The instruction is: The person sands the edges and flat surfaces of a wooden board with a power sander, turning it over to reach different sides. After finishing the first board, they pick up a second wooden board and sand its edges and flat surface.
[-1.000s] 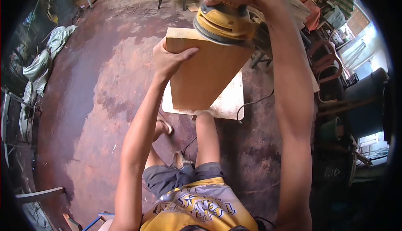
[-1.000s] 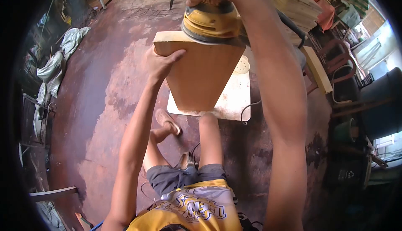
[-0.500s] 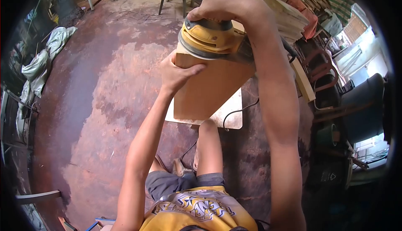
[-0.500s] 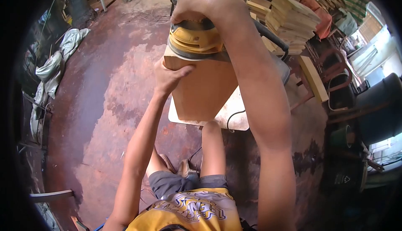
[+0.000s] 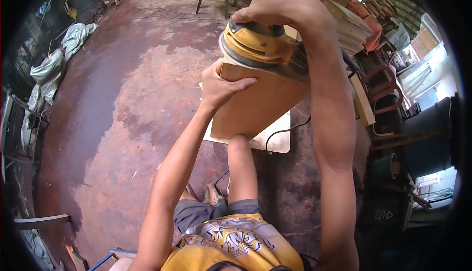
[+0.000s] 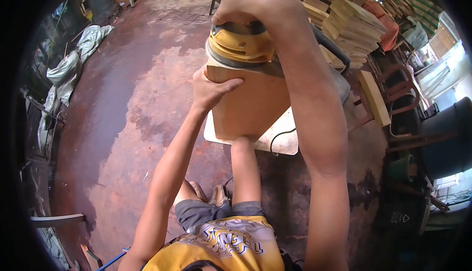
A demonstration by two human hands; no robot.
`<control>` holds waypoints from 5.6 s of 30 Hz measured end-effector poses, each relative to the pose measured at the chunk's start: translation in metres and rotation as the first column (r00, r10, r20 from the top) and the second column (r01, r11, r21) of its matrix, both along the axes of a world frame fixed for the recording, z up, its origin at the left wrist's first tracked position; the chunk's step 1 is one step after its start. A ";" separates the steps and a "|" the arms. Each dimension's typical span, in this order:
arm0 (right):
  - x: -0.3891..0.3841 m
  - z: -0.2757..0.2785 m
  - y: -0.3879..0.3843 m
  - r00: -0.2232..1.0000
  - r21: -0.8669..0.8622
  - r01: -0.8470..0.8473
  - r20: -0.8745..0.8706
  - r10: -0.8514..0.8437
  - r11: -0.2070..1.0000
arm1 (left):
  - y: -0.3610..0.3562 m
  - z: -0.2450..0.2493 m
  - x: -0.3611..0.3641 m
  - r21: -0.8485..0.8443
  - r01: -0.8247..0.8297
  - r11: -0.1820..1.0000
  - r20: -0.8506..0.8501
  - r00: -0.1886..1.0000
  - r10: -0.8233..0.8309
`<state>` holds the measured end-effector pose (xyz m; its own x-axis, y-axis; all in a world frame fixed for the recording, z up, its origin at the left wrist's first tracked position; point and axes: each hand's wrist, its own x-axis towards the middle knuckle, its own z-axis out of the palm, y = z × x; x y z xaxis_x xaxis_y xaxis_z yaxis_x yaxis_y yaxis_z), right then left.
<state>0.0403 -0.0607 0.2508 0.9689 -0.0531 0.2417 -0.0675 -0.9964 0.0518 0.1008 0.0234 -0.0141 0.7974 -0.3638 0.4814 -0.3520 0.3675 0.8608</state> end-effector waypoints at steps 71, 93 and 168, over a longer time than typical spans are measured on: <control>-0.010 -0.004 -0.020 0.999 -0.027 -0.006 0.044 0.007 1.000 | 0.003 0.004 -0.002 0.069 -0.031 0.997 -0.004 0.999 0.032; 0.007 -0.006 0.005 0.992 0.010 -0.077 0.100 0.076 0.997 | 0.001 0.003 -0.001 0.070 -0.053 0.996 0.000 0.999 0.053; -0.045 0.008 -0.005 0.992 -0.040 -0.073 -0.108 0.068 0.997 | -0.005 -0.001 -0.002 0.039 -0.089 0.995 0.033 0.996 0.087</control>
<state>-0.0045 -0.0655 0.2588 0.9901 0.0244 0.1380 0.0109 -0.9951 0.0981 0.0983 0.0188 -0.0155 0.8120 -0.3126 0.4929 -0.4084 0.2990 0.8624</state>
